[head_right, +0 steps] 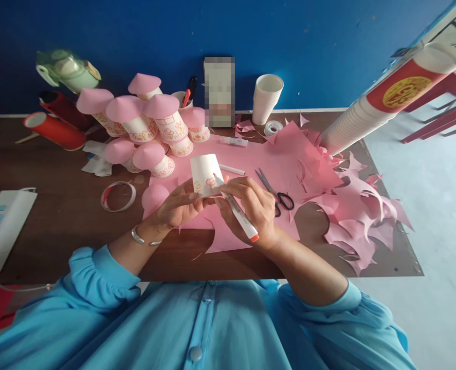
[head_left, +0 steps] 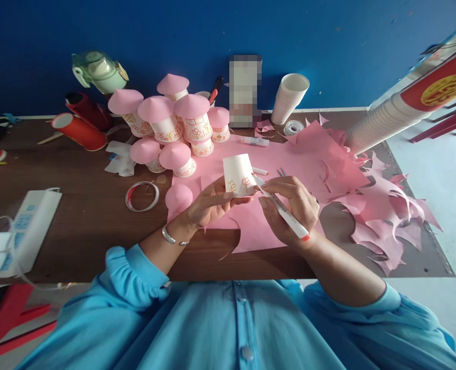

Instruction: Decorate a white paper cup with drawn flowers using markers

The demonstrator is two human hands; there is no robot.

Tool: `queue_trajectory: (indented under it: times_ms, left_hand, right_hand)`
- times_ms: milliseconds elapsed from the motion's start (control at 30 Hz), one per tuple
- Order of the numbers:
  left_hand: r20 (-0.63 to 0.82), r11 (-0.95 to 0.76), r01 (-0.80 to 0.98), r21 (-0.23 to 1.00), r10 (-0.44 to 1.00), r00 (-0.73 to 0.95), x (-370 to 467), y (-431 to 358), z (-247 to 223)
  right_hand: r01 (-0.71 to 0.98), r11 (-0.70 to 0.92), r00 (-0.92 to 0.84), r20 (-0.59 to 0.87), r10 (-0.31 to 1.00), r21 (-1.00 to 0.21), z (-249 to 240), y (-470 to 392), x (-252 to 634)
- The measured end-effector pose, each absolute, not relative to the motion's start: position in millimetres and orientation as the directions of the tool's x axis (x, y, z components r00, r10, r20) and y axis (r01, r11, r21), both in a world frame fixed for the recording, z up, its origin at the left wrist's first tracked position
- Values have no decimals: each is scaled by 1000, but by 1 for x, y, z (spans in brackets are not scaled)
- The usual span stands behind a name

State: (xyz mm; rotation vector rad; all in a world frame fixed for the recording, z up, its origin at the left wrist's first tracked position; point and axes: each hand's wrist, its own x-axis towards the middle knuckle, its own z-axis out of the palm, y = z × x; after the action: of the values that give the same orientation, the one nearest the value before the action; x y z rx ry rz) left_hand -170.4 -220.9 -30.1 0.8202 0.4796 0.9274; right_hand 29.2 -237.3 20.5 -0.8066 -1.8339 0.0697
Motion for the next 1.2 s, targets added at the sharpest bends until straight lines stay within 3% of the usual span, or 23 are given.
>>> queue_trajectory:
  times_ms: [267,500,833,1200]
  left_hand:
    - [-27,311,-439,843,840,543,-172,-221,-34]
    - [-71,332,-525,784,887,456,-173,-223,-38]
    - [-60,323,-509,798,882,467,-172,-222,-34]
    - [-78,346,-535,771,884,460,-174,-223,-30]
  right_hand:
    - [454,805,-267,803,533,-383,19,-240,28]
    - [441,810,-240,818,522,-388,23,-241,33]
    - [388,849,-318,812,489,-359,25,-241,32]
    - [416,832,-279,820,501,-367,23,-240,33]
